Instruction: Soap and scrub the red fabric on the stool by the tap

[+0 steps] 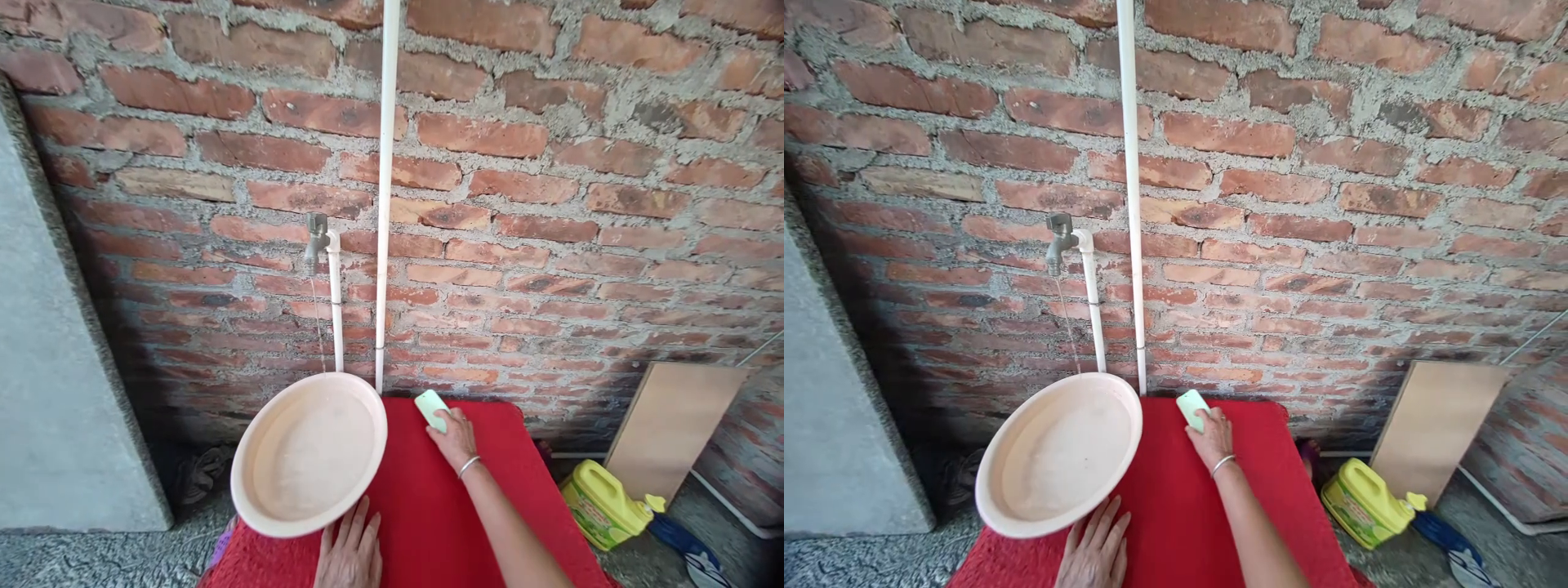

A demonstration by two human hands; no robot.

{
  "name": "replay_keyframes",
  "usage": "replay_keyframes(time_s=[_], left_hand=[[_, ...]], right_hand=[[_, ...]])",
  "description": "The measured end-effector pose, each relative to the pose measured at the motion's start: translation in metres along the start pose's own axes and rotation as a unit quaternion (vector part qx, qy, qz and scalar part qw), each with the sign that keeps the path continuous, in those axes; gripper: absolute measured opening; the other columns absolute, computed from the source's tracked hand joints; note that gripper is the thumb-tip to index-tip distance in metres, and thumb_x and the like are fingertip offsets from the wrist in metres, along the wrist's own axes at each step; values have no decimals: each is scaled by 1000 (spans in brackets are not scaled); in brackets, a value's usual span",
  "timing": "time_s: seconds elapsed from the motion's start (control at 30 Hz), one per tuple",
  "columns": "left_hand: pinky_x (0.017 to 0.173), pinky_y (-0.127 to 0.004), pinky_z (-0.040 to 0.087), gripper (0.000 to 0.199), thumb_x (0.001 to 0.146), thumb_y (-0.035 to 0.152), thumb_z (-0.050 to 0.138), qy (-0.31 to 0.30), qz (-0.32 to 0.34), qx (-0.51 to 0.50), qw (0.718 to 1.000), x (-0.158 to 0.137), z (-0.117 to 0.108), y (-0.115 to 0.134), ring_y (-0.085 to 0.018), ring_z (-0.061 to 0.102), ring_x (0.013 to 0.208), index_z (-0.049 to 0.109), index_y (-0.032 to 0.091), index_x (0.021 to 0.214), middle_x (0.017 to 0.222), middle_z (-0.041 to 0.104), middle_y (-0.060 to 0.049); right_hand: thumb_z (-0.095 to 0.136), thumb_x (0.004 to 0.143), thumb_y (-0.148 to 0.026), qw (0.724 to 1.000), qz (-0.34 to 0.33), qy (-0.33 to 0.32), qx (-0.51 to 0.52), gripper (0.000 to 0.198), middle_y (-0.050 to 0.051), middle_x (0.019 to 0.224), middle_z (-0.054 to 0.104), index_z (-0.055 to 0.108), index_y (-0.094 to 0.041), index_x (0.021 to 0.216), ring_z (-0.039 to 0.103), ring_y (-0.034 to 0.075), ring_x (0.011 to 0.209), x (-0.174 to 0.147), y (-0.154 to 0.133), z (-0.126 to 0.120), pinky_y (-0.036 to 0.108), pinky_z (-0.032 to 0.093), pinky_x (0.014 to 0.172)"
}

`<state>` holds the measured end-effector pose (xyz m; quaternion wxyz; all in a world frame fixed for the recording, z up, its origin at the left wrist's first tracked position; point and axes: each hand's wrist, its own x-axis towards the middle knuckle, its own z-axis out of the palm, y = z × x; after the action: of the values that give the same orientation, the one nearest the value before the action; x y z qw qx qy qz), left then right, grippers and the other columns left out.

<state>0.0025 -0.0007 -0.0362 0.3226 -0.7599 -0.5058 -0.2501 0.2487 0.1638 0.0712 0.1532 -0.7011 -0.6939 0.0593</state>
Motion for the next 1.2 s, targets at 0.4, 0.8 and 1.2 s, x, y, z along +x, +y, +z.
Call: replay_keyframes(time_s=[0.4,0.8,1.2], left_hand=[[99,-40,37,41,77,18,52,-8,-20,-8,1000,7,-9,3,-21,60,113,68,31,112,121,71,-1],[95,-36,42,44,75,17,54,-12,-33,-35,999,-7,18,-1,-19,64,109,70,35,112,121,71,3],[99,-39,43,42,77,9,49,-21,-113,-31,993,5,9,15,-20,66,109,74,33,100,116,74,1]], right_hand=[[36,92,-56,949,305,39,-64,59,20,115,61,56,-19,133,64,31,104,-18,174,-71,42,48,86],[46,87,-51,959,269,77,-38,48,16,105,65,64,-24,123,67,32,96,-46,173,-68,45,50,81],[66,79,-41,998,13,53,15,27,0,105,64,71,-35,105,63,18,97,-62,37,-25,27,44,89]])
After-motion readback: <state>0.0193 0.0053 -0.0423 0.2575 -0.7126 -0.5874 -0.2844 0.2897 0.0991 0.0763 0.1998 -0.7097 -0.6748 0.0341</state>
